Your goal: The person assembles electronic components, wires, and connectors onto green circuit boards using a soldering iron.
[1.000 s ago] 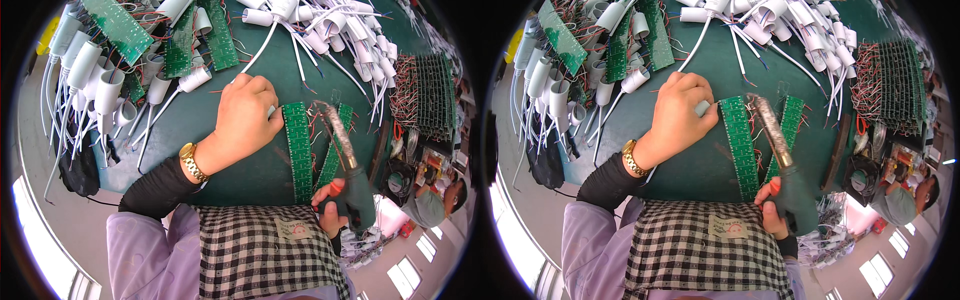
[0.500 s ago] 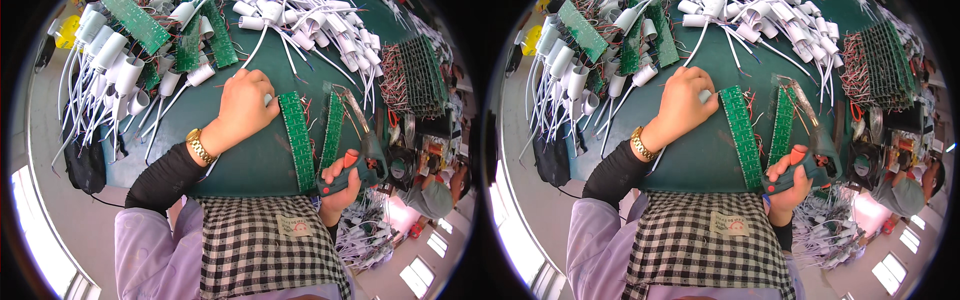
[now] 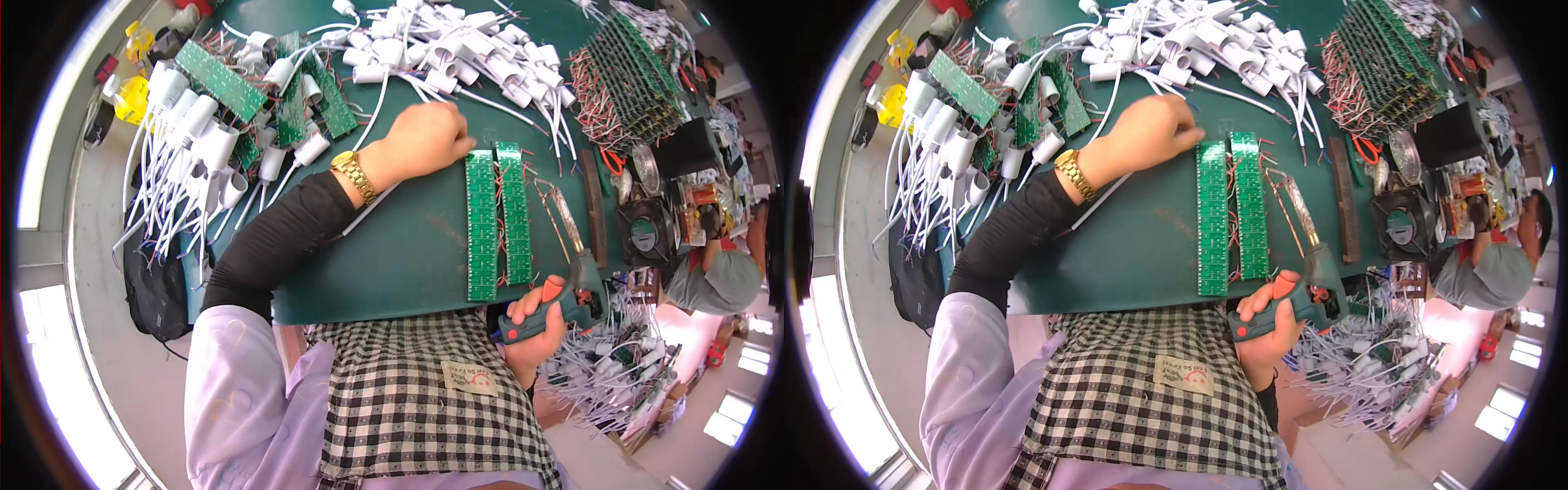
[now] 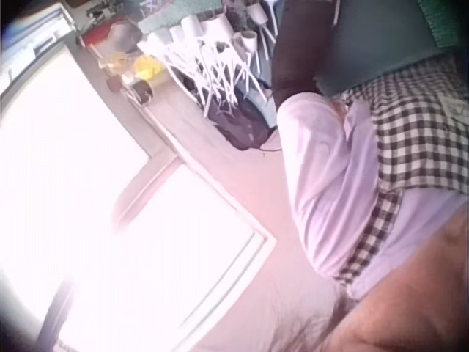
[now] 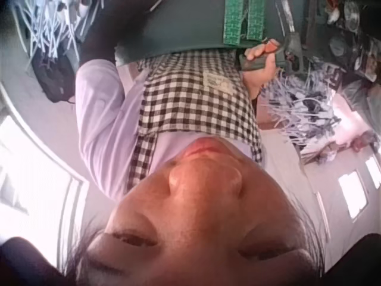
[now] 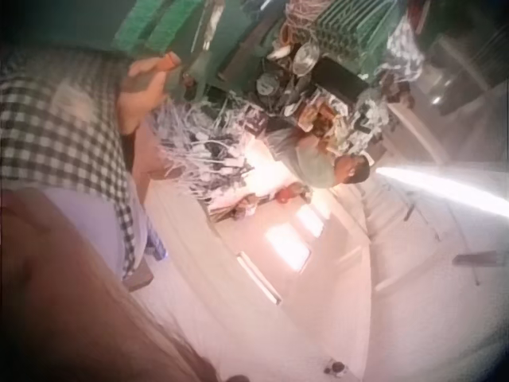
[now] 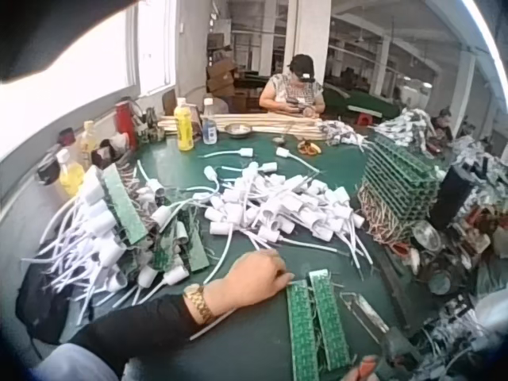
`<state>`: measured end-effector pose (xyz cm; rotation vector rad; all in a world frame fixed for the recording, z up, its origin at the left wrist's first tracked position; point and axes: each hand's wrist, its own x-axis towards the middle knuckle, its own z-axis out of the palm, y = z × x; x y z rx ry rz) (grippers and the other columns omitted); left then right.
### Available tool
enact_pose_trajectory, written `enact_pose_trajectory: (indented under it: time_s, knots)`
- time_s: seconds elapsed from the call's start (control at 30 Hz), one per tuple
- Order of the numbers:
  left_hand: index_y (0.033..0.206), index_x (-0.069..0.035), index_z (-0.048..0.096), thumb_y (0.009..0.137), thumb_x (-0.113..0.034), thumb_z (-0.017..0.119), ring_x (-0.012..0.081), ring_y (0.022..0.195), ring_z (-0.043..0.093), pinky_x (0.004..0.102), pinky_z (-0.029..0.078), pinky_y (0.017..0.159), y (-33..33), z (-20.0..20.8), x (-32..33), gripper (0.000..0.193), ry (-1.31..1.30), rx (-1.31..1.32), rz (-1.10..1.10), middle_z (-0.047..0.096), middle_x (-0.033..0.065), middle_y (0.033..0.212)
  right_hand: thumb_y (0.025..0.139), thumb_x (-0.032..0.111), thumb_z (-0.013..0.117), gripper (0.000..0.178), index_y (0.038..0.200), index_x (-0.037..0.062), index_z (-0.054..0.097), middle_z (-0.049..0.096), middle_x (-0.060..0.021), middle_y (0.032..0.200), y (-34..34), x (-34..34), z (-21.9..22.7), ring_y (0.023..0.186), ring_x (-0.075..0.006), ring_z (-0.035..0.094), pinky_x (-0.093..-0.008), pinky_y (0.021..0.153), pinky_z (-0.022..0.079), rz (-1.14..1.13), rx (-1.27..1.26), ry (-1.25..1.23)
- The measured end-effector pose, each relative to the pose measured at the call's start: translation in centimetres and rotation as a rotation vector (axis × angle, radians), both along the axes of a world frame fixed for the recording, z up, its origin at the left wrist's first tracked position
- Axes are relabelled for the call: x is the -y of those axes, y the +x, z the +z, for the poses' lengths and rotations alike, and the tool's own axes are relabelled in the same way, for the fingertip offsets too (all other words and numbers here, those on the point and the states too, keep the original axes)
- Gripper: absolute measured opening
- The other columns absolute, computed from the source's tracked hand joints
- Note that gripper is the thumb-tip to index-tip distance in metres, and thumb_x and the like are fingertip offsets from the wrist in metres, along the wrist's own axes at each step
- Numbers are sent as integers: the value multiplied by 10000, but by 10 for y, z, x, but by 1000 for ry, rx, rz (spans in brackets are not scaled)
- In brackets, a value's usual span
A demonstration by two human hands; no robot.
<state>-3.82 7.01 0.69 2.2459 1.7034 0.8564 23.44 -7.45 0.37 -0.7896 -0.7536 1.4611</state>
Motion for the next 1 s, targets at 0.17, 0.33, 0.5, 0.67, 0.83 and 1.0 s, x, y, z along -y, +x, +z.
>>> enact_pose_trajectory:
  time_s: [0.17, 0.33, 0.5, 0.67, 0.83, 1.0]
  knots:
    - [887, -4, 591, 790, -277, 649, 353, 824, 598, 428, 491, 723, -43, 28, -48, 295, 402, -200, 513, 604, 171, 961, 898, 211, 461, 366, 1198, 9, 410, 520, -93, 733, 11, 11, -1, 530, -160, 507, -299, 509, 445, -57, -4, 13]
    - [1015, 18, 542, 765, -229, 644, 407, 918, 577, 441, 482, 814, -92, 11, -76, 366, 63, -134, 619, 580, 244, 979, 900, 199, 460, 352, 1188, 4, 409, 518, -99, 734, 13, 13, -2, 534, -159, 508, -293, 509, 452, -68, -3, 10]
    - [1052, 8, 587, 792, -164, 586, 293, 894, 607, 360, 479, 799, -119, 17, -61, 312, 437, -13, 434, 618, 193, 997, 903, 200, 455, 347, 1185, 2, 409, 514, -107, 728, 13, 11, -5, 539, -161, 508, -296, 525, 461, -43, -12, 20]
    - [1045, -10, 571, 916, -124, 488, 97, 776, 577, 237, 451, 687, -55, 89, 9, 191, 45, 730, 131, 587, 39, 918, 904, 183, 458, 345, 1192, 0, 408, 511, -115, 731, 21, 10, -10, 550, -165, 508, -295, 533, 459, -51, 22, 20]
    - [998, -20, 573, 893, -91, 583, 76, 775, 535, 220, 441, 687, -14, 90, 62, 126, -280, 650, -146, 556, 15, 948, 901, 173, 468, 359, 1207, -4, 404, 508, -121, 732, 21, 9, -9, 548, -171, 510, -289, 535, 456, -66, -26, -49]
    - [862, -23, 617, 765, -70, 710, 105, 744, 565, 255, 468, 650, 12, 43, 60, 143, -286, 540, -151, 562, 30, 860, 890, 173, 486, 371, 1207, 0, 405, 516, -126, 731, 17, 6, -8, 537, -172, 521, -286, 512, 466, -30, -30, -21]
